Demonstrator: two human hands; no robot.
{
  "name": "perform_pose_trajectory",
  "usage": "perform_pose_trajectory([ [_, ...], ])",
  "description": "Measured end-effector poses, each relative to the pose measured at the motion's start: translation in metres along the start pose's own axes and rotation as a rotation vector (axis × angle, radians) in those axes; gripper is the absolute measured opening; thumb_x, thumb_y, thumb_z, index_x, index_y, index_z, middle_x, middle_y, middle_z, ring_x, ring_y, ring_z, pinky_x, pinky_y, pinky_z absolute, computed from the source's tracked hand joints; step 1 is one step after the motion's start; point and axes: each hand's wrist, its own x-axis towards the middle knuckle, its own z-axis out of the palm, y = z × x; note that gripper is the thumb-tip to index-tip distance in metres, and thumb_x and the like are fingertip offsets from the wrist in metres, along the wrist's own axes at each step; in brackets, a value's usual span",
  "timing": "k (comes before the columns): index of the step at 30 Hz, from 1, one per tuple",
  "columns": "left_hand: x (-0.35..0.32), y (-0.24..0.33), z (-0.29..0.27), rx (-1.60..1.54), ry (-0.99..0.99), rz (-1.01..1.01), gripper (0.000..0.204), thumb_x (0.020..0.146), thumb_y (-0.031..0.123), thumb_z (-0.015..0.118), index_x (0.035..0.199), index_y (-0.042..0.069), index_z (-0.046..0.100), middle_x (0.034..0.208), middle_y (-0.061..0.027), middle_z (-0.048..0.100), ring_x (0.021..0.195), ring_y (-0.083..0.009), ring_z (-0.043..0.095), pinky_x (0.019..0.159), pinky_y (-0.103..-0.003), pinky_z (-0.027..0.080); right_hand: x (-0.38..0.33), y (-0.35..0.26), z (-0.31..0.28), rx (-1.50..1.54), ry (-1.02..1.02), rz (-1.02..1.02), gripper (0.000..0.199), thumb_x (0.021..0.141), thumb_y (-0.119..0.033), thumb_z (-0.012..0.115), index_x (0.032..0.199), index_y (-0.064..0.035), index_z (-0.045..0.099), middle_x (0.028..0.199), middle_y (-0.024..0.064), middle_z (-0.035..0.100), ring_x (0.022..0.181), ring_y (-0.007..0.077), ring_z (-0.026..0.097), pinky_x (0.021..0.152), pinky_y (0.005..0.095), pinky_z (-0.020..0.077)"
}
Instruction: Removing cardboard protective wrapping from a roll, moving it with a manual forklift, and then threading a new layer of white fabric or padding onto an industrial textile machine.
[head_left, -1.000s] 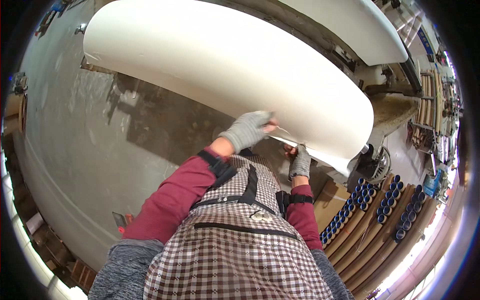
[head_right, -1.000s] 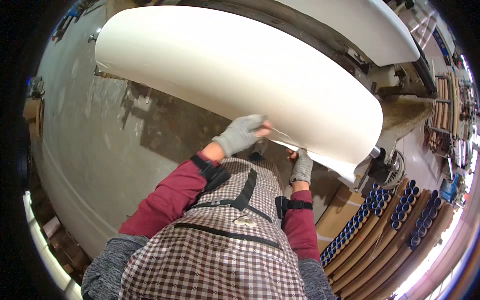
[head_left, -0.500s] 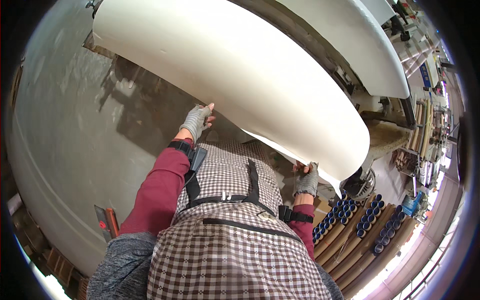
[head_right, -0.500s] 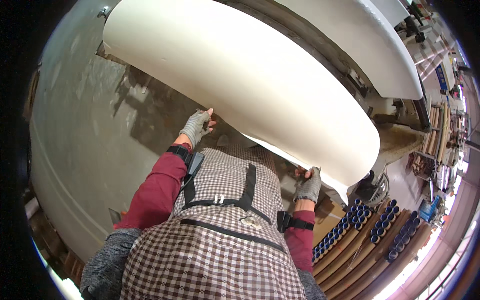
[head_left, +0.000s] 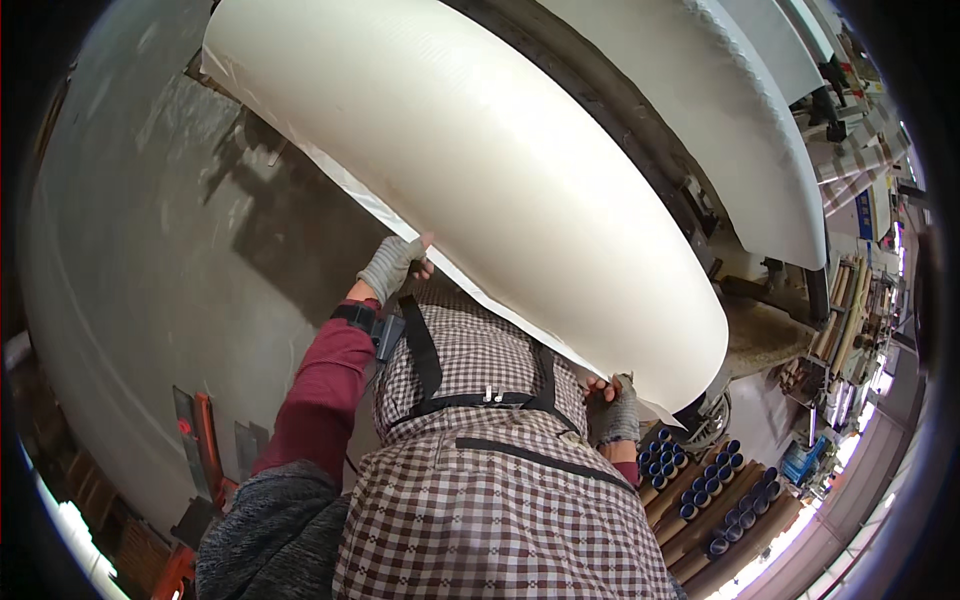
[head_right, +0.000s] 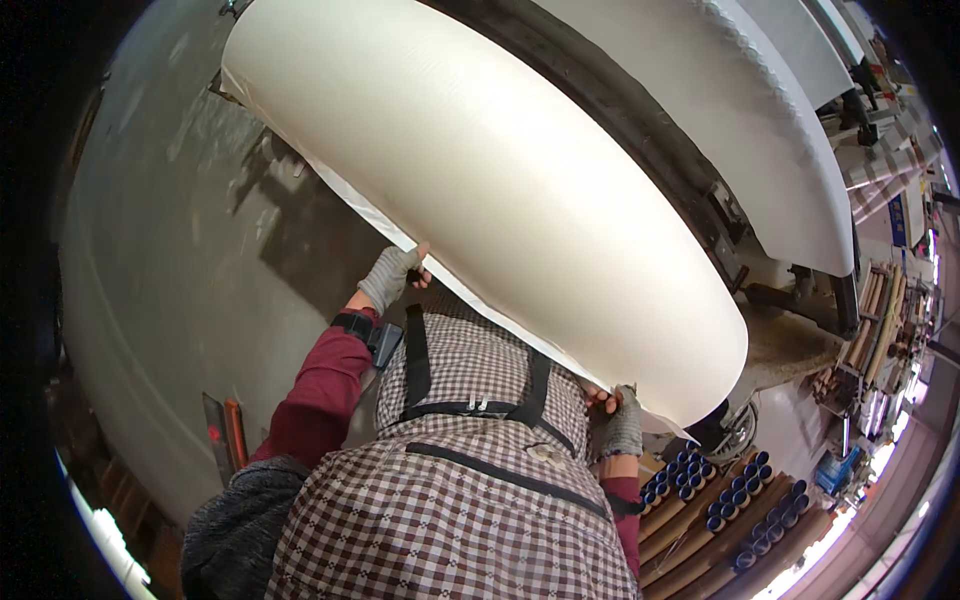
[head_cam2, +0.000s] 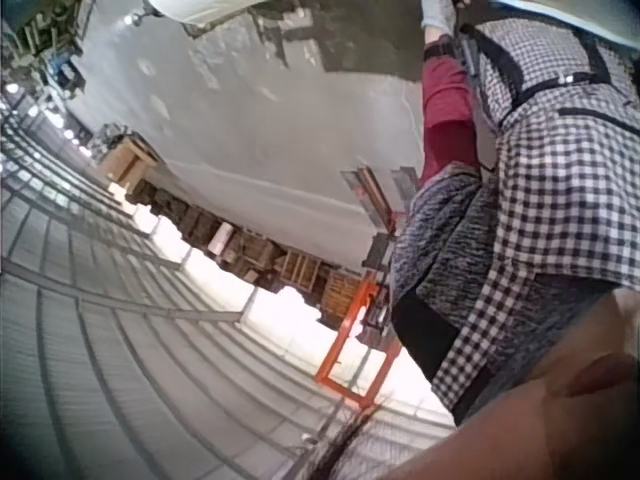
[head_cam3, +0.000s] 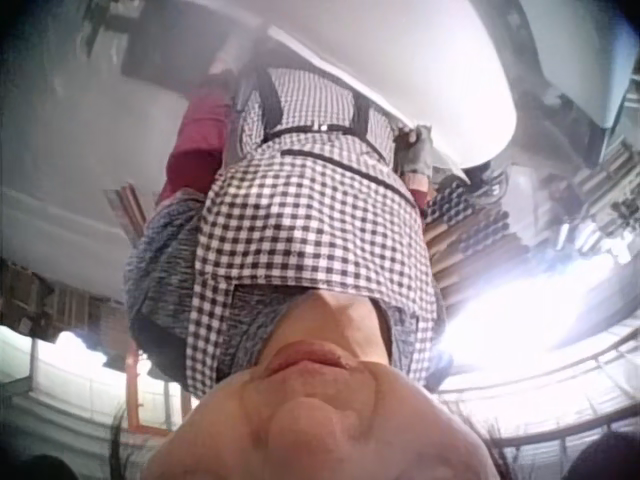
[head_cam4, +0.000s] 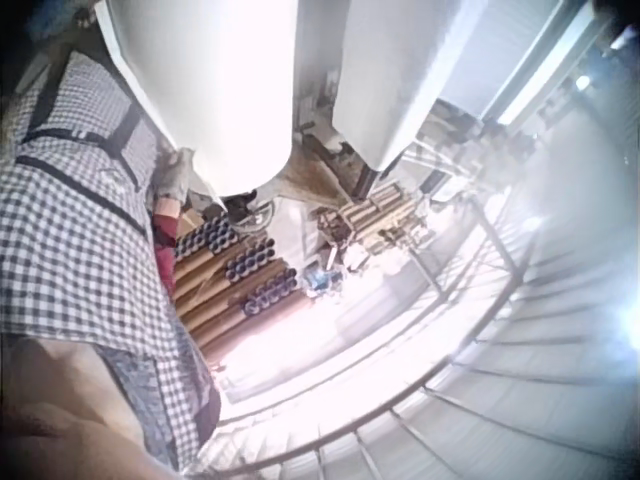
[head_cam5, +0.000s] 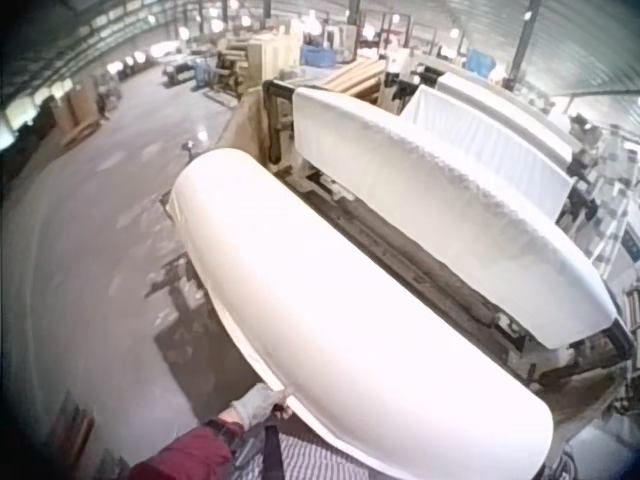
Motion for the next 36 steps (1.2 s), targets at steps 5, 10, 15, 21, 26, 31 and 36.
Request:
perform_pose_trajectory([
  [5,-0.019,0.04,0.026,0.152,0.113,0.056,0.037,0.078,0.034,0.06,0.06,0.002,0.054,0.053,-0.0077,0.055,0.047,-0.0129,0.052,0.047,-0.026,0.043,-0.019,-0.011,0.006,-0.004,-0.031,0.03,0.042,0.083,-0.024,0.049,0.044,-0.0107,0.042,0.057,0.0055,0.051,0.071,0.0243,0.053,0.061,0.0346,0.0421],
  [10,-0.04,0.063,0.042,0.068,0.144,0.127,0.032,0.077,0.031,0.058,0.06,0.004,0.055,0.05,-0.0031,0.052,0.044,-0.0108,0.048,0.045,-0.023,0.039,-0.035,-0.019,0.011,0.128,-0.064,0.019,0.041,0.084,-0.019,0.047,0.045,-0.0084,0.042,0.056,0.0086,0.051,0.069,0.0261,0.053,0.06,0.0356,0.0433],
  [15,-0.047,0.083,0.062,0.03,0.183,0.153,0.026,0.077,0.025,0.059,0.066,0.002,0.054,0.05,-0.005,0.05,0.045,-0.0128,0.048,0.042,-0.025,0.037,-0.043,-0.045,0.006,0.08,-0.142,-0.015,0.042,0.084,-0.025,0.05,0.045,-0.0121,0.043,0.065,0.004,0.055,0.076,0.022,0.053,0.065,0.0351,0.0413],
  [21,-0.062,0.109,0.087,0.034,0.185,0.145,0.028,0.078,0.026,0.057,0.066,0.0,0.057,0.05,-0.006,0.052,0.045,-0.0128,0.05,0.043,-0.025,0.042,-0.058,-0.063,0.015,0.212,-0.091,-0.087,0.041,0.083,-0.027,0.051,0.047,-0.0131,0.04,0.064,0.0043,0.054,0.075,0.021,0.055,0.066,0.0358,0.042],
  [26,-0.073,0.125,0.126,-0.076,0.099,0.036,0.029,0.079,0.024,0.058,0.081,-0.005,0.056,0.054,-0.0075,0.054,0.047,-0.0136,0.051,0.045,-0.024,0.044,-0.074,-0.042,0.032,0.307,-0.058,0.084,0.053,0.082,-0.053,0.045,0.051,-0.0102,0.047,0.068,0.008,0.056,0.08,0.0263,0.054,0.066,0.0366,0.0431],
  [31,-0.083,0.127,0.157,0.169,-0.137,-0.004,0.034,0.081,0.027,0.057,0.087,-0.006,0.058,0.059,-0.0093,0.058,0.052,-0.0135,0.055,0.049,-0.024,0.046,-0.07,-0.026,0.06,0.183,-0.246,0.107,0.061,0.079,-0.061,0.042,0.093,-0.0018,0.053,0.103,0.0159,0.054,0.089,0.0274,0.055,0.072,0.0367,0.0449],
  [36,-0.084,0.121,0.189,0.568,-0.472,-0.052,0.037,0.082,0.031,0.055,0.092,-0.005,0.059,0.061,-0.0073,0.06,0.056,-0.0132,0.056,0.056,-0.024,0.047,-0.071,-0.043,0.101,0.139,-0.231,0.1,0.073,0.075,-0.067,0.042,0.11,-0.0029,0.043,0.099,0.0152,0.055,0.084,0.026,0.057,0.062,0.0363,0.0476],
])
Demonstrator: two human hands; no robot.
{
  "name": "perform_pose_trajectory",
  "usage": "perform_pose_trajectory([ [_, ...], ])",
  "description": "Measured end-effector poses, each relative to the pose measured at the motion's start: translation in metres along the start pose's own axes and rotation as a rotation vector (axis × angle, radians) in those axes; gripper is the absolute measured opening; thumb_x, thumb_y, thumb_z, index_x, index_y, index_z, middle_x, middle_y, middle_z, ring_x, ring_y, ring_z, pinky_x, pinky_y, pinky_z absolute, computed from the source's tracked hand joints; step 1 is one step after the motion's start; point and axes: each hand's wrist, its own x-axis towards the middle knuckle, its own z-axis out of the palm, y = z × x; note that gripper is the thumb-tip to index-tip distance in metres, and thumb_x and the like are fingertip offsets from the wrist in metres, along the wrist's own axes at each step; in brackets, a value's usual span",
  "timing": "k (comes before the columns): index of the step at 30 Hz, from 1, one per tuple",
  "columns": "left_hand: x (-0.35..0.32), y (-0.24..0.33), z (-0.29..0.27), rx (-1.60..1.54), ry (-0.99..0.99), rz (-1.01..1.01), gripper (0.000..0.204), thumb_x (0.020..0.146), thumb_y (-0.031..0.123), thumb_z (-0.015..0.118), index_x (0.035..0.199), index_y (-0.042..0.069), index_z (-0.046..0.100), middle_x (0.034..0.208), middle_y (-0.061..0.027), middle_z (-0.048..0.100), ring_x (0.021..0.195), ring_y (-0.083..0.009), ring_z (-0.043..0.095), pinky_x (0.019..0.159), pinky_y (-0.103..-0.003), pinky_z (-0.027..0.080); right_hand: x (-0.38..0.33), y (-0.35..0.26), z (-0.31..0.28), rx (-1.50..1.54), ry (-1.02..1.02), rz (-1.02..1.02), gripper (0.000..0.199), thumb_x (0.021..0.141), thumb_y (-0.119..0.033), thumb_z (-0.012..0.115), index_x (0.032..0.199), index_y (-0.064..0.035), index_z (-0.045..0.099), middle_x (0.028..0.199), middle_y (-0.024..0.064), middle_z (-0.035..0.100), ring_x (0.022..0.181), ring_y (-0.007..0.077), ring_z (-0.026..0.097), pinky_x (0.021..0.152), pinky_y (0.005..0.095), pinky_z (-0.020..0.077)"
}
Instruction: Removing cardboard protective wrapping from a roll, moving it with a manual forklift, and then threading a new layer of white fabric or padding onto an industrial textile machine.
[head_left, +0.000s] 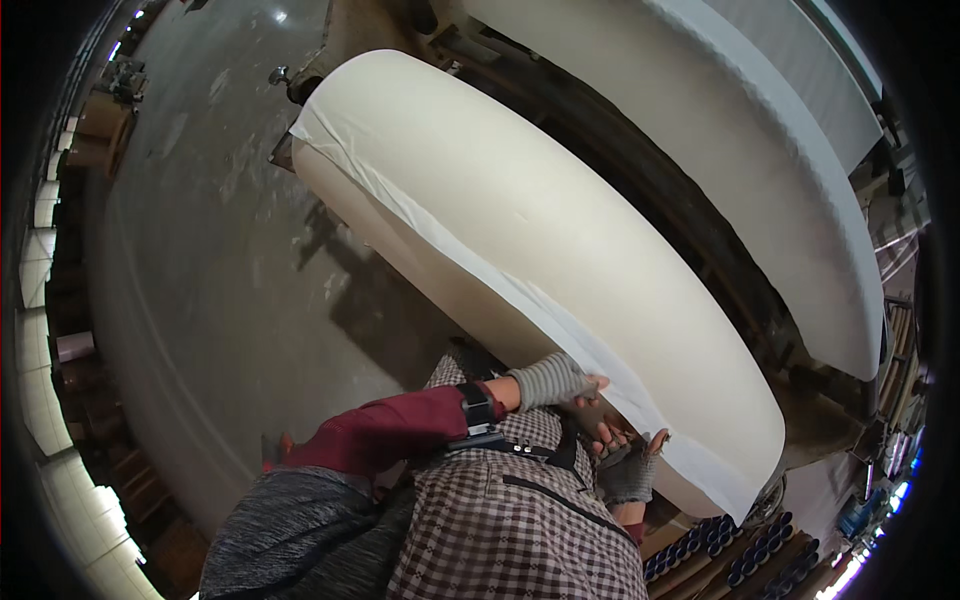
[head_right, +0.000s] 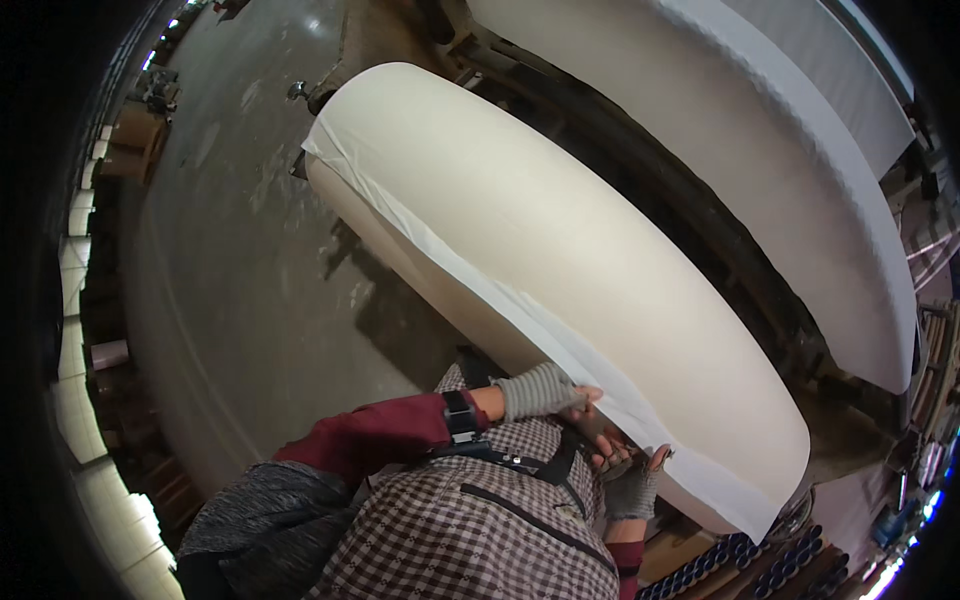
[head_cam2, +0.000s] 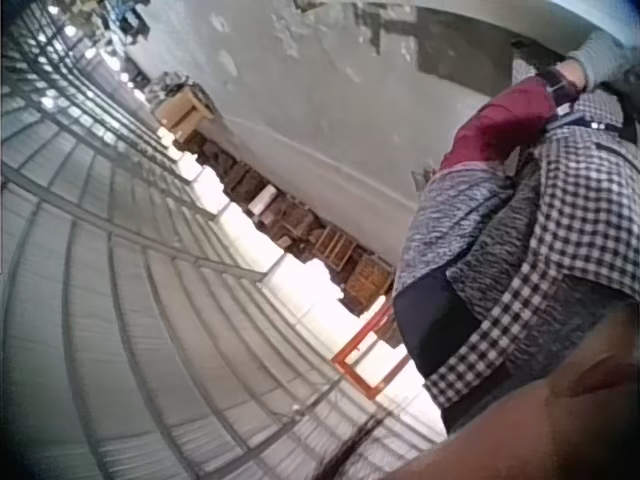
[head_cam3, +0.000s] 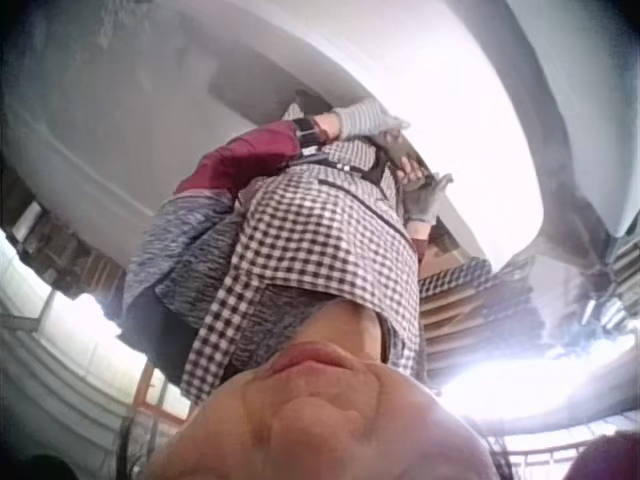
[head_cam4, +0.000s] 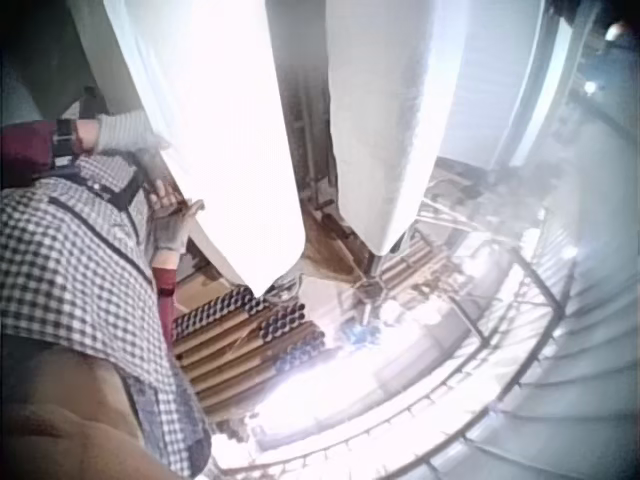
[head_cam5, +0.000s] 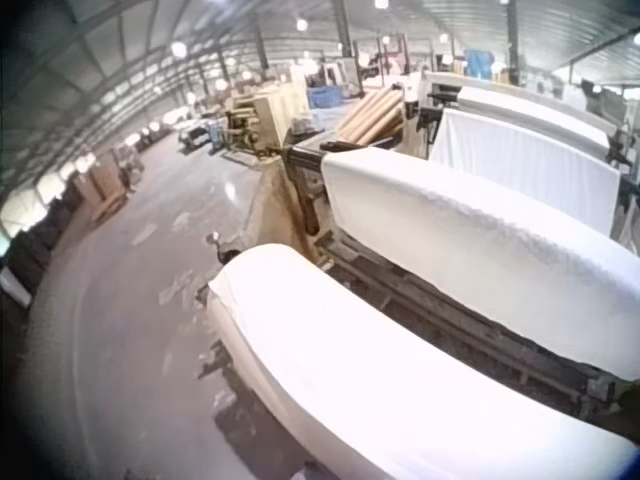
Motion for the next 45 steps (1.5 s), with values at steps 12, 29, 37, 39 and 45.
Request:
perform_pose_trajectory([
  [12,-0.09,0.005,-0.157,-0.822,0.459,0.069,0.051,0.08,0.047,0.052,0.103,0.001,0.046,0.077,-0.0158,0.059,0.064,-0.0239,0.061,0.05,-0.03,0.045,-0.002,-0.008,-0.028,-0.015,0.259,-0.286,0.045,0.079,-0.051,0.05,0.102,-0.0134,0.045,0.078,0.0114,0.059,0.056,0.0239,0.057,0.043,0.0337,0.0441],
  [29,-0.124,0.026,-0.314,-0.548,1.034,0.085,0.039,0.078,0.047,0.054,0.087,0.009,0.051,0.045,-0.0044,0.044,0.032,-0.0151,0.038,0.032,-0.029,0.033,0.002,-0.008,-0.035,-0.042,0.236,-0.116,0.061,0.072,-0.058,0.055,0.076,0.0018,0.047,0.066,0.0146,0.05,0.061,0.0283,0.051,0.054,0.0346,0.0407],
  [37,-0.134,0.041,-0.315,0.049,1.106,-0.067,0.041,0.079,0.046,0.051,0.069,0.006,0.056,0.042,-0.0055,0.045,0.035,-0.0153,0.042,0.036,-0.029,0.034,0.002,-0.006,-0.047,-0.084,0.216,-0.089,0.053,0.075,-0.057,0.053,0.059,-0.0078,0.04,0.063,0.0099,0.046,0.063,0.0269,0.047,0.058,0.0348,0.0383],
  [39,-0.143,0.045,-0.32,-0.001,1.039,-0.026,0.042,0.079,0.045,0.051,0.072,0.004,0.058,0.045,-0.0057,0.049,0.036,-0.0153,0.045,0.038,-0.029,0.036,0.002,-0.004,-0.057,-0.096,0.229,-0.079,0.052,0.076,-0.054,0.054,0.06,-0.0069,0.04,0.064,0.0118,0.047,0.063,0.0276,0.047,0.057,0.0367,0.0391],
  [45,-0.147,0.084,-0.375,-0.17,1.29,0.134,0.045,0.078,0.045,0.053,0.084,0.001,0.062,0.062,-0.0101,0.059,0.059,-0.0165,0.058,0.05,-0.03,0.045,-0.003,-0.005,-0.055,-0.105,0.194,-0.151,0.039,0.082,-0.042,0.051,0.091,-0.0043,0.047,0.063,0.0118,0.051,0.055,0.0269,0.051,0.047,0.0377,0.0433],
])
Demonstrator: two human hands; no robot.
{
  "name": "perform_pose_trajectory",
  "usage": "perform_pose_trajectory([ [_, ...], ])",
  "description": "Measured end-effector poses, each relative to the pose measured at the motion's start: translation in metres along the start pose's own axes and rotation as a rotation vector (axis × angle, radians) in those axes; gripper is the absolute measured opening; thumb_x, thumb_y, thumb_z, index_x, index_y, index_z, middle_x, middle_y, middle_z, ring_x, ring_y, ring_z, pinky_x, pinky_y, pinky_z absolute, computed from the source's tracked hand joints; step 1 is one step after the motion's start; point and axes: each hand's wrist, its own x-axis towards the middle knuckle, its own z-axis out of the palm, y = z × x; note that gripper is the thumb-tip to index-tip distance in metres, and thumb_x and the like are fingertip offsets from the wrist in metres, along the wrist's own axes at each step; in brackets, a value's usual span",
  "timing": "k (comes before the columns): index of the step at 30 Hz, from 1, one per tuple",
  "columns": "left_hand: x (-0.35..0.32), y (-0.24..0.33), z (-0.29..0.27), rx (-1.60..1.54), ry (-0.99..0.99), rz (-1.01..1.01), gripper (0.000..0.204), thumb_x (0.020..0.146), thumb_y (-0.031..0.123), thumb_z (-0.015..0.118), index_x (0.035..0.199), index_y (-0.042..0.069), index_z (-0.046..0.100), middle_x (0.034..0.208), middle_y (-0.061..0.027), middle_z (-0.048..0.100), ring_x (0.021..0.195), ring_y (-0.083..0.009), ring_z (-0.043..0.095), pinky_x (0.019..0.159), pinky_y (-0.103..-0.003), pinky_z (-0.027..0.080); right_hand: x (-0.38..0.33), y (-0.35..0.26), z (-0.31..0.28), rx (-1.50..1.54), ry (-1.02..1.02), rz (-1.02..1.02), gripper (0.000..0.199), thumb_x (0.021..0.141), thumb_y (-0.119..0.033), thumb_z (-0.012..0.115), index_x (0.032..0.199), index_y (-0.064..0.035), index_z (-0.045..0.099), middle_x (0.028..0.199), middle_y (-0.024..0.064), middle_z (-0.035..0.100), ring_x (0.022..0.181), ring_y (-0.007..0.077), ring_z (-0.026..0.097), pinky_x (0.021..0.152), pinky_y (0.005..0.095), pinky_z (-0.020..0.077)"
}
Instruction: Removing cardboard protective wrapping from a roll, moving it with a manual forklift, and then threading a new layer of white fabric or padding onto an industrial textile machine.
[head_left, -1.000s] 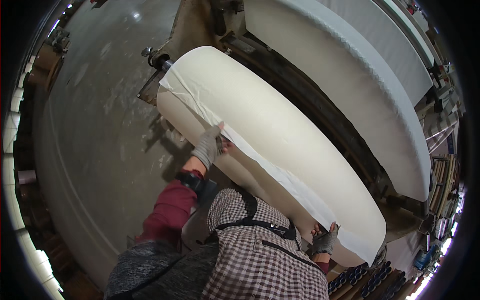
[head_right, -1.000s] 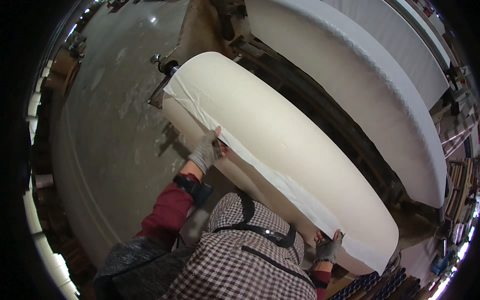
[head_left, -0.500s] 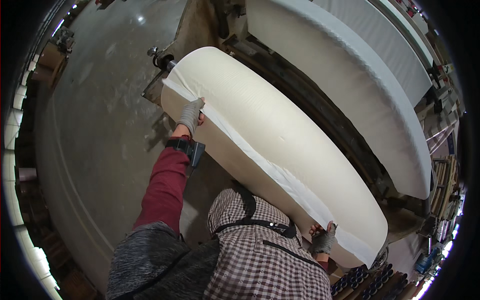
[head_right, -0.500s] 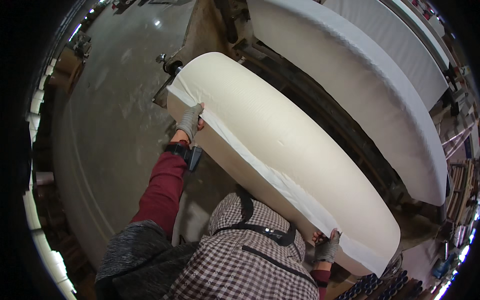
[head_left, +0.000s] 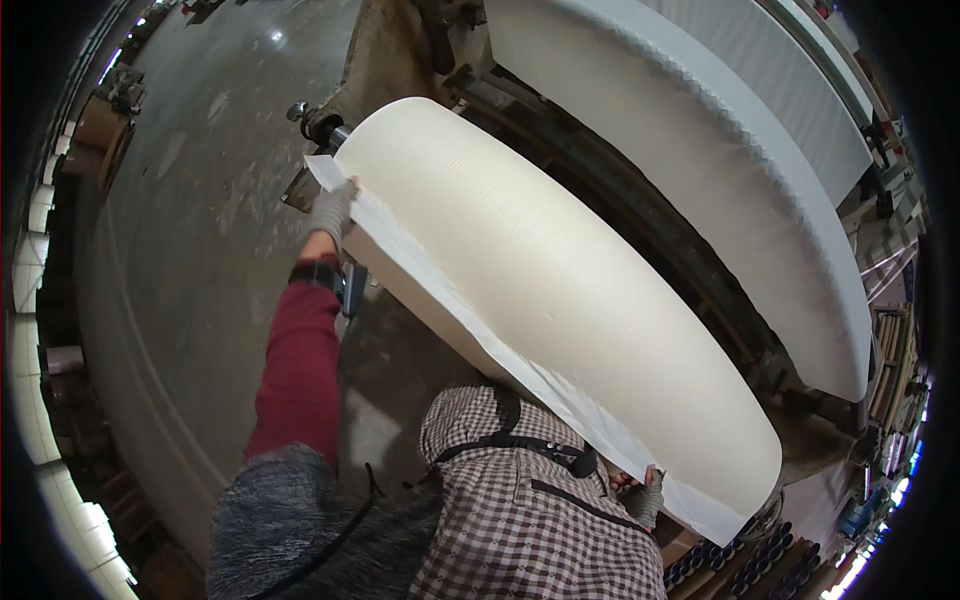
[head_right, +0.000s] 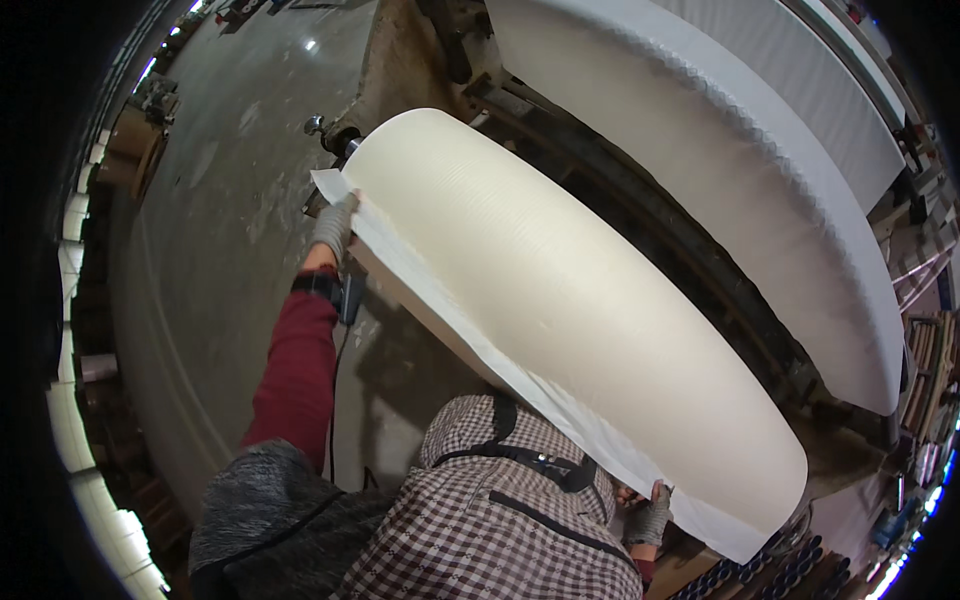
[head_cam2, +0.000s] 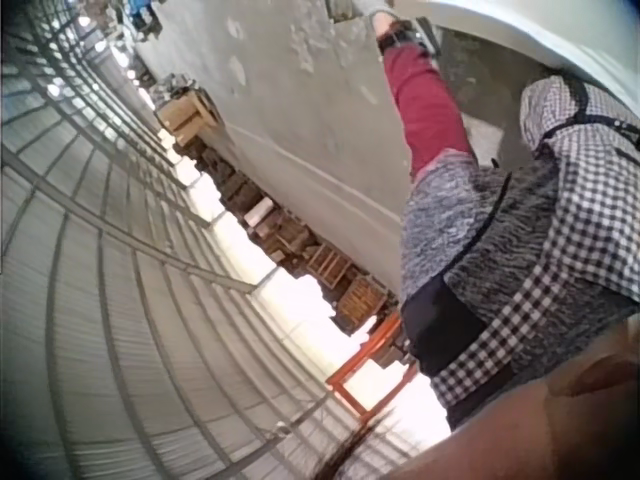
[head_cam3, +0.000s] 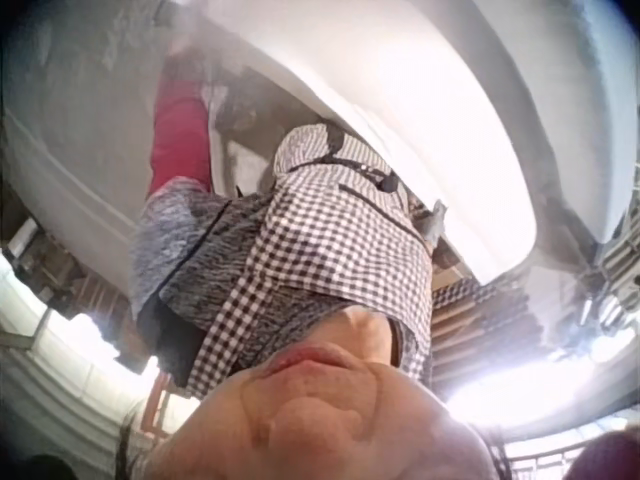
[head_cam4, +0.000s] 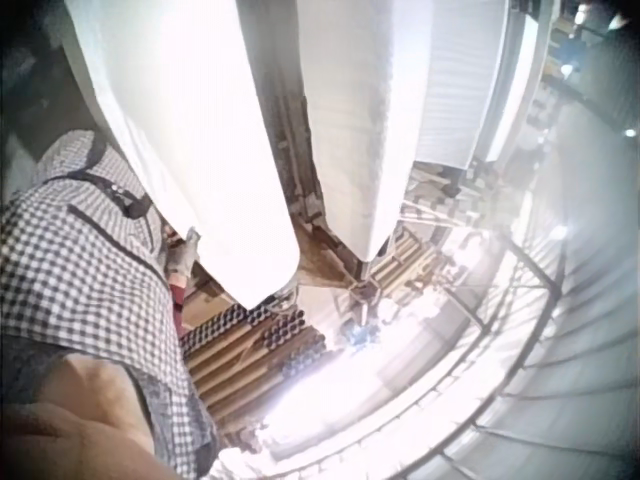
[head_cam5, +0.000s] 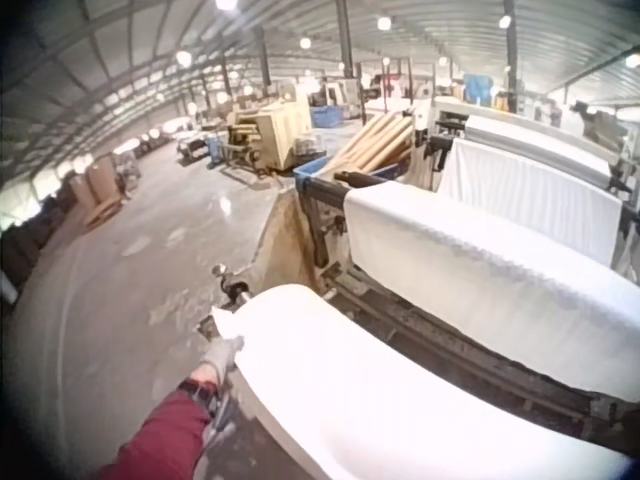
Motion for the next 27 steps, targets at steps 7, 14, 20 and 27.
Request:
perform_pose_trajectory([
  [7,0.039,-0.027,-0.02,0.423,0.051,0.32,0.052,0.08,0.044,0.048,0.089,-0.006,0.061,0.072,-0.0169,0.062,0.068,-0.0239,0.059,0.065,-0.036,0.045,-0.031,-0.012,0.032,0.133,0.133,0.049,0.034,0.085,-0.039,0.047,0.093,-0.0065,0.048,0.062,0.0092,0.047,0.057,0.0263,0.049,0.049,0.0356,0.042],
  [14,-0.022,-0.067,-0.026,-0.477,0.116,-0.147,0.034,0.081,0.043,0.052,0.093,0.011,0.054,0.078,0.0017,0.054,0.069,-0.0119,0.05,0.057,-0.027,0.04,-0.027,-0.015,0.055,0.186,0.071,0.114,0.04,0.083,-0.037,0.049,0.058,-0.0078,0.042,0.058,0.0095,0.048,0.059,0.0251,0.05,0.053,0.0349,0.0418],
  [20,-0.145,-0.138,0.023,-0.521,-0.578,-0.49,0.044,0.08,0.048,0.05,0.099,0.009,0.053,0.089,-0.0103,0.058,0.081,-0.0209,0.058,0.055,-0.03,0.047,-0.042,-0.025,0.074,0.211,0.167,0.188,0.042,0.083,-0.037,0.049,0.055,-0.0069,0.043,0.058,0.0113,0.048,0.056,0.0252,0.048,0.052,0.0354,0.0412],
  [27,-0.185,-0.125,0.115,-0.456,-0.71,-0.543,0.041,0.08,0.041,0.056,0.101,0.006,0.051,0.084,-0.0052,0.059,0.07,-0.0167,0.059,0.05,-0.026,0.047,-0.019,-0.009,0.077,0.13,-0.076,0.175,0.034,0.083,-0.034,0.054,0.086,-0.001,0.045,0.066,0.0138,0.052,0.063,0.0304,0.056,0.054,0.037,0.0475],
])
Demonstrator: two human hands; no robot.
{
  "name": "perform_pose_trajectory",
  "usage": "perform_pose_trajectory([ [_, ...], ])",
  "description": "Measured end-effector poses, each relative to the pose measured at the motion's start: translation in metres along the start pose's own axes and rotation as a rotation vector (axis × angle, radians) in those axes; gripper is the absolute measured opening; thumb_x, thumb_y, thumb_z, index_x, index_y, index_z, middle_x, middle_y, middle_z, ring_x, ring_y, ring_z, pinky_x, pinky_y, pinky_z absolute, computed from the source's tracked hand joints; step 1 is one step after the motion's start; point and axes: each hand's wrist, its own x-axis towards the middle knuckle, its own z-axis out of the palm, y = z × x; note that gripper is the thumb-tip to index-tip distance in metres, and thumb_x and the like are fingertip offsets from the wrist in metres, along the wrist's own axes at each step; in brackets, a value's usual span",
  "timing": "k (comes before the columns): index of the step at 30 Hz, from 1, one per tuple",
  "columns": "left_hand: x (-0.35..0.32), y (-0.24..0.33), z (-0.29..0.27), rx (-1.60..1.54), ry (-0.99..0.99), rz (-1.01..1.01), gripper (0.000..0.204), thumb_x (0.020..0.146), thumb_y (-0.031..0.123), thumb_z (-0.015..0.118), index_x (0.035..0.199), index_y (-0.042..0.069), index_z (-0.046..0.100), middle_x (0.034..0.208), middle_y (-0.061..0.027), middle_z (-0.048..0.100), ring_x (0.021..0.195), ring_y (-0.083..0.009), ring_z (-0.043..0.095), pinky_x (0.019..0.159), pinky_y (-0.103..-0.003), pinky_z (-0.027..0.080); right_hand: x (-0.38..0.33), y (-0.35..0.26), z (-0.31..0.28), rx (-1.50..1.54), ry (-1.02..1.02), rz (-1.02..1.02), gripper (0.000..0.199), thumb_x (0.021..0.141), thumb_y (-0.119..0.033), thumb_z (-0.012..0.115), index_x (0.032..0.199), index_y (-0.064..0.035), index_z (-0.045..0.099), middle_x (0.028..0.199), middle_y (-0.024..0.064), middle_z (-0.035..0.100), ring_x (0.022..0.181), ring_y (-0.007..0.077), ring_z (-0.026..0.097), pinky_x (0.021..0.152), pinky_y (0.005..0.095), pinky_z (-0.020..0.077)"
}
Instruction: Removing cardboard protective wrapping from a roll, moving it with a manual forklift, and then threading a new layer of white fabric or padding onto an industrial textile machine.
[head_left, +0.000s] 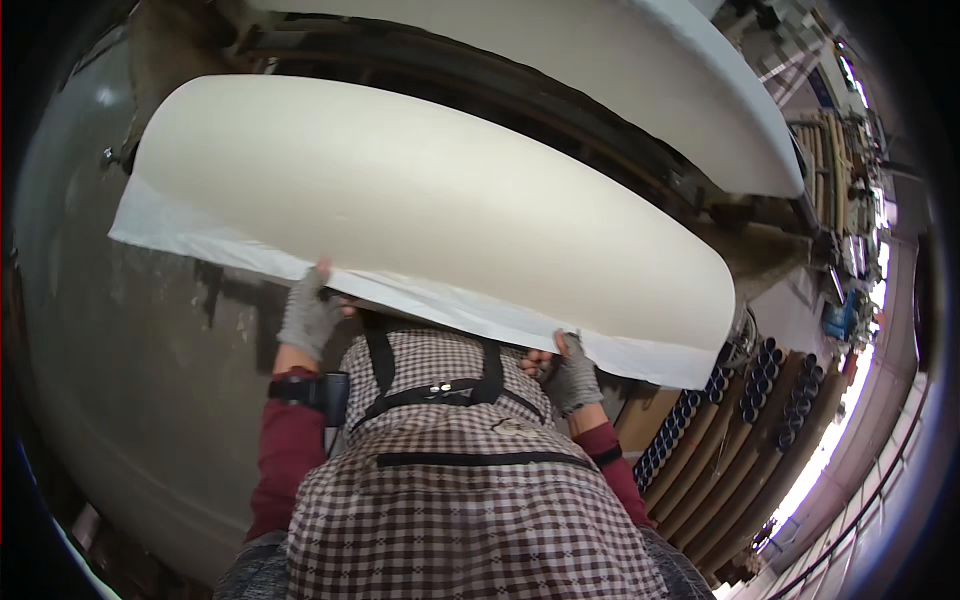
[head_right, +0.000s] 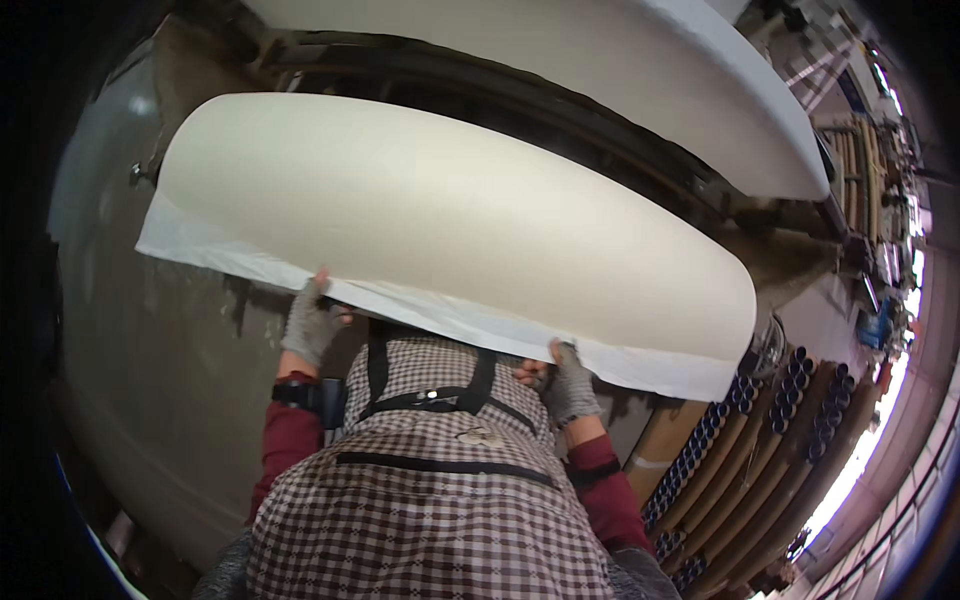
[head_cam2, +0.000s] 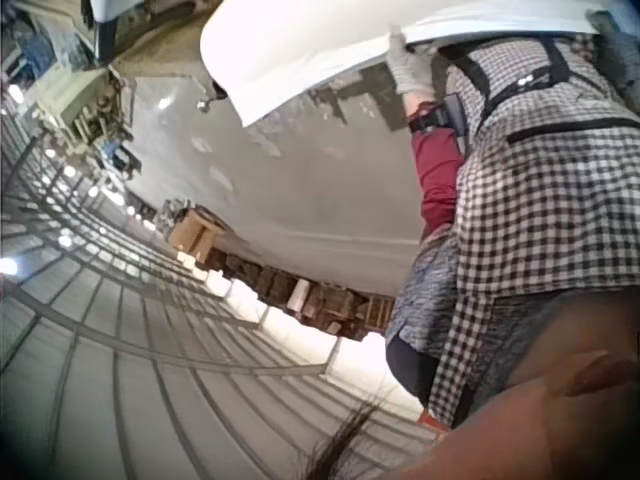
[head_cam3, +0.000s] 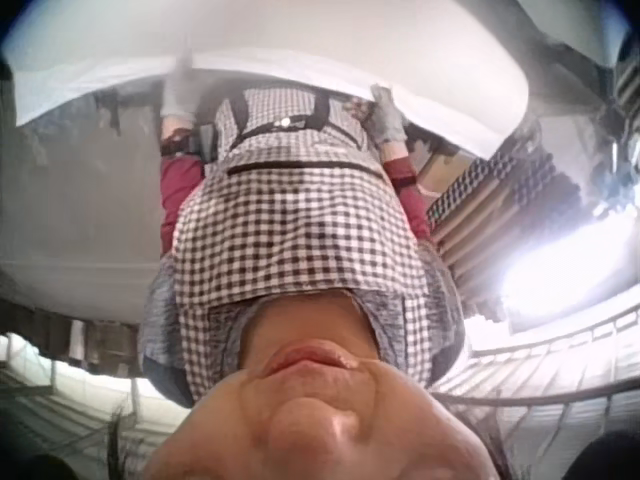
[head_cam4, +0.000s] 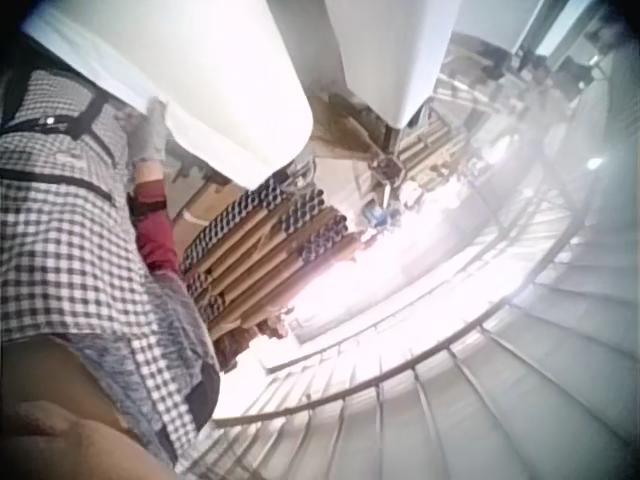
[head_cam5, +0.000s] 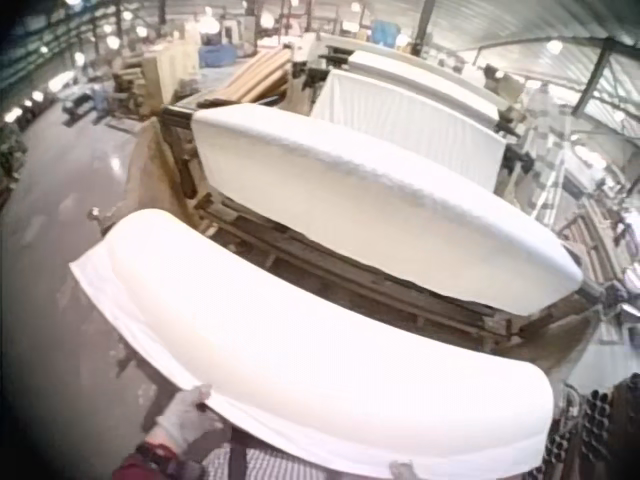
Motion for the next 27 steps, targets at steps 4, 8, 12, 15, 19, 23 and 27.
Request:
perform_pose_trajectory([
  [4,0.012,0.009,-0.006,0.081,-0.044,-0.096,0.041,0.078,0.041,0.058,0.094,0.005,0.052,0.076,-0.006,0.058,0.053,-0.0132,0.055,0.038,-0.021,0.042,0.006,0.014,-0.001,-0.192,-0.041,0.098,0.048,0.088,-0.04,0.04,0.09,0.0064,0.049,0.08,0.019,0.057,0.068,0.0257,0.059,0.058,0.033,0.0482],
  [8,0.01,-0.002,0.029,0.272,0.014,-0.115,0.045,0.078,0.042,0.058,0.1,0.004,0.05,0.078,-0.0068,0.058,0.051,-0.0135,0.055,0.037,-0.02,0.041,0.001,0.013,-0.035,0.005,-0.001,-0.008,0.06,0.084,-0.051,0.044,0.099,0.0073,0.048,0.087,0.0198,0.057,0.076,0.0266,0.058,0.062,0.0355,0.0499],
  [12,0.002,-0.031,0.059,0.284,-0.061,-0.252,0.046,0.076,0.039,0.061,0.105,0.006,0.049,0.085,-0.0051,0.057,0.05,-0.013,0.055,0.04,-0.021,0.043,-0.014,0.005,-0.054,0.247,0.11,-0.165,0.068,0.077,-0.057,0.05,0.11,0.0029,0.043,0.098,0.0191,0.053,0.084,0.0279,0.056,0.063,0.0383,0.0498],
  [15,0.006,-0.034,0.072,0.306,-0.116,-0.154,0.046,0.077,0.039,0.06,0.104,0.003,0.049,0.088,-0.0061,0.056,0.048,-0.0122,0.054,0.043,-0.021,0.045,-0.004,-0.01,-0.049,0.332,0.301,-0.323,0.063,0.078,-0.056,0.05,0.113,-0.0044,0.042,0.094,0.0142,0.057,0.069,0.0261,0.058,0.055,0.0396,0.05],
  [19,0.028,-0.031,0.053,0.418,-0.053,-0.055,0.038,0.078,0.038,0.06,0.088,0.002,0.052,0.07,-0.0071,0.055,0.048,-0.0149,0.055,0.04,-0.022,0.044,0.023,-0.007,-0.065,-0.018,0.253,-0.346,0.069,0.076,-0.057,0.052,0.116,-0.0026,0.039,0.108,0.0149,0.048,0.092,0.0271,0.053,0.062,0.039,0.05],
  [23,0.04,-0.028,0.041,0.461,0.004,-0.035,0.036,0.078,0.038,0.06,0.082,0.003,0.051,0.063,-0.0076,0.054,0.044,-0.0144,0.052,0.036,-0.021,0.041,0.042,0.0,-0.076,-0.359,0.414,-0.305,0.055,0.081,-0.052,0.048,0.107,-0.0033,0.043,0.089,0.0122,0.054,0.074,0.0213,0.057,0.055,0.0299,0.0492],
  [27,0.043,-0.024,0.042,0.483,-0.03,-0.05,0.037,0.077,0.04,0.059,0.08,0.004,0.048,0.058,-0.0075,0.053,0.043,-0.0137,0.05,0.036,-0.023,0.04,0.046,-0.005,-0.073,-0.42,0.147,-0.313,0.045,0.084,-0.049,0.043,0.09,-0.0049,0.047,0.058,0.0071,0.053,0.049,0.0164,0.053,0.047,0.0256,0.045],
])
